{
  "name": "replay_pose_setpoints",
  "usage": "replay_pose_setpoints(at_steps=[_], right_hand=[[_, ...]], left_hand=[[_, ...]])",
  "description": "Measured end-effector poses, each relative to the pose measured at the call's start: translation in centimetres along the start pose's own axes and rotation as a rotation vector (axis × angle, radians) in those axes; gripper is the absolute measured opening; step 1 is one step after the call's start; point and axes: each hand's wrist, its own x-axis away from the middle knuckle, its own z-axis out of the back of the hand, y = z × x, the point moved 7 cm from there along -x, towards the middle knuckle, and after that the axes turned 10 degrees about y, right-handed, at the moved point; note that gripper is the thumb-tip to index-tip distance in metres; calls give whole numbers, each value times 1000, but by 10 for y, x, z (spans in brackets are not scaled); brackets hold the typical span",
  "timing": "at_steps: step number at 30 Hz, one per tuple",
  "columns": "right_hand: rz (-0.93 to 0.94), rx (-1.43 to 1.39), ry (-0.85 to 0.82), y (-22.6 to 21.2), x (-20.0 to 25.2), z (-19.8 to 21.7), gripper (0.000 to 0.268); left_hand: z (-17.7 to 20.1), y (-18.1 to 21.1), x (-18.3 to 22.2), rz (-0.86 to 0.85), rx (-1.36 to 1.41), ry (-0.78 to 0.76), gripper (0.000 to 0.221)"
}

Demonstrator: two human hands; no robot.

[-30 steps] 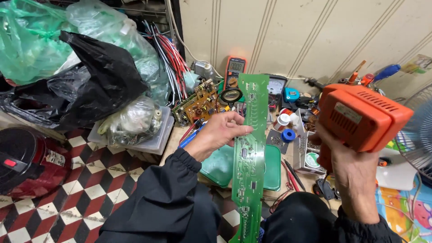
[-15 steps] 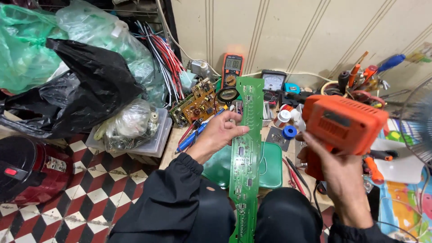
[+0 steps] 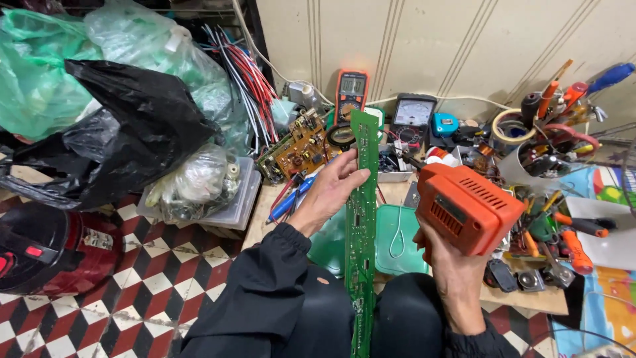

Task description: Testing and repairing a printed circuit board using a multimeter and a heat gun

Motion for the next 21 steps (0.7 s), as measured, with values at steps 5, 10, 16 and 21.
replay_pose_setpoints(at_steps=[5,10,16,21], right_hand=[[62,129,8,0,-19,29,87],[268,140,-10,-36,-29,35,87],[-9,216,-44,-49,-20,17,55],[127,52,-123,-17,-23,5,87]], left_hand=[[-4,-4,-12,16,84,-45,60],[6,-1,-4,94,174,-68,63],[4,18,15,60,120,-59,81],[-3,-3,8,99,224,-105,64]])
